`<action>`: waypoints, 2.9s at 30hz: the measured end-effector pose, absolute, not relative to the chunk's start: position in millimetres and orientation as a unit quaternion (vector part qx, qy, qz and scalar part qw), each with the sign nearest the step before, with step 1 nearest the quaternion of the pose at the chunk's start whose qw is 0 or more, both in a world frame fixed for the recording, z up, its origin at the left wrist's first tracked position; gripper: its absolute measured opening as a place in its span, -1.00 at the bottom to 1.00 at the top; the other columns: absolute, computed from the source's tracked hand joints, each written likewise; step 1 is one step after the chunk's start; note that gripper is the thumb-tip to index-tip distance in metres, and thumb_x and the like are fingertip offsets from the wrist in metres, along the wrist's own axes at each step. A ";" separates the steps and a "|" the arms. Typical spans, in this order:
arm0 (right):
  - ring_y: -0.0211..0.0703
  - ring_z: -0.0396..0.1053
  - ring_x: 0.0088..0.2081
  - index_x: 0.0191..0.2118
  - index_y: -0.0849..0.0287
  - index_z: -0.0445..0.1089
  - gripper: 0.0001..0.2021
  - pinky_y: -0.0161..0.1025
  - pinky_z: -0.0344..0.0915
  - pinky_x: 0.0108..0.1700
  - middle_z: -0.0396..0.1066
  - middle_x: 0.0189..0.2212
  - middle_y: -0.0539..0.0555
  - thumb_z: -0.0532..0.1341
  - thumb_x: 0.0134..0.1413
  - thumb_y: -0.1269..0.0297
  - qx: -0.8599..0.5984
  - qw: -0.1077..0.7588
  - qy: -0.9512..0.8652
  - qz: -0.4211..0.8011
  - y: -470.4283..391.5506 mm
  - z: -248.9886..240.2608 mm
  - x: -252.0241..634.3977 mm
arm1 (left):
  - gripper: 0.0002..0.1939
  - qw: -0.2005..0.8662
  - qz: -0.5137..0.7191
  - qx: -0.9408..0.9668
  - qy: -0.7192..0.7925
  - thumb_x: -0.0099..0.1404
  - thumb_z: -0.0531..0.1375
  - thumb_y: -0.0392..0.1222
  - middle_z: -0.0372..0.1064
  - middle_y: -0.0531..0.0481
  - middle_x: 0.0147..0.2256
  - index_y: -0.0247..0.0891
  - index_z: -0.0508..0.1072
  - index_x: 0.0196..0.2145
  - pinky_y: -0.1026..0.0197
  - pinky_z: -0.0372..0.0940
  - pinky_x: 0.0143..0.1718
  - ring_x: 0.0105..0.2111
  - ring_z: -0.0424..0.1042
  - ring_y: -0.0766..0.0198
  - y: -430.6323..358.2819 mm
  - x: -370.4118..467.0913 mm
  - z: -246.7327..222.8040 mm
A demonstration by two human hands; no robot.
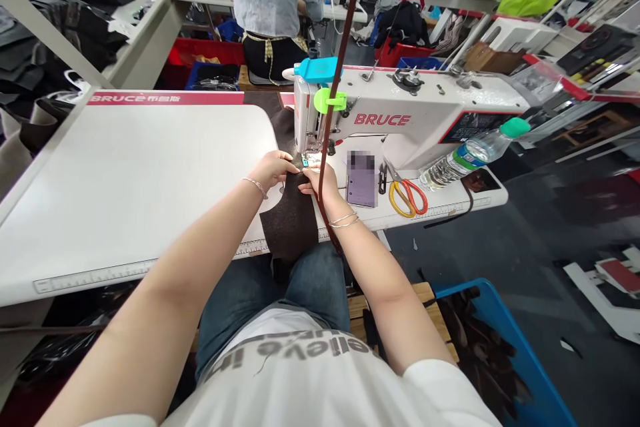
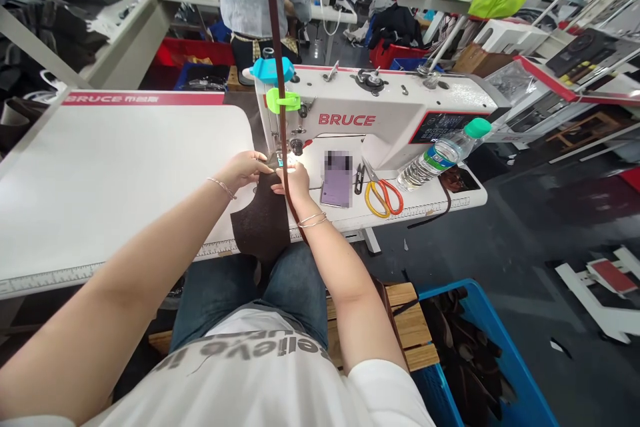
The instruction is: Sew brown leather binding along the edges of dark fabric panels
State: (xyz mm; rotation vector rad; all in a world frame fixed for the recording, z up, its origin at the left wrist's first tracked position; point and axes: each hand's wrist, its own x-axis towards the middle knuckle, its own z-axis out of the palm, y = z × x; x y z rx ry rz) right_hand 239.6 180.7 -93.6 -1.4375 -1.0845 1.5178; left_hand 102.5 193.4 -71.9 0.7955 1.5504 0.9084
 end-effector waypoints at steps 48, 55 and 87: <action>-0.25 0.46 -0.64 -0.25 0.13 0.24 -0.79 -0.45 0.27 -0.72 0.42 -0.46 -0.03 0.30 0.04 0.32 -0.537 0.373 -0.469 0.593 192.2 -108.4 247.9 | -0.62 0.545 0.459 0.354 0.605 -0.24 0.25 -0.53 0.21 0.19 -0.59 -0.24 0.31 -0.43 0.36 0.04 -0.60 -0.63 0.22 0.45 196.8 107.4 -94.3; -0.23 0.44 -0.66 -0.17 0.09 0.20 -0.72 -0.42 0.29 -0.71 0.41 -0.50 -0.07 0.29 0.04 0.31 -0.560 0.385 -0.494 0.542 191.5 -117.4 242.1 | -0.60 0.546 0.453 0.359 0.606 -0.25 0.28 -0.53 0.18 0.19 -0.61 -0.22 0.30 -0.43 0.34 0.13 -0.58 -0.62 0.26 0.41 198.6 106.5 -97.5; -0.23 0.38 -0.65 -0.27 0.13 0.22 -0.75 -0.43 0.19 -0.70 0.32 -0.66 -0.13 0.29 -0.05 0.41 -0.594 0.413 -0.440 0.533 190.3 -112.9 239.5 | -0.60 0.515 0.470 0.366 0.617 -0.27 0.30 -0.46 0.11 0.23 -0.65 -0.24 0.30 -0.42 0.34 -0.06 -0.61 -0.66 0.10 0.45 191.4 110.1 -99.9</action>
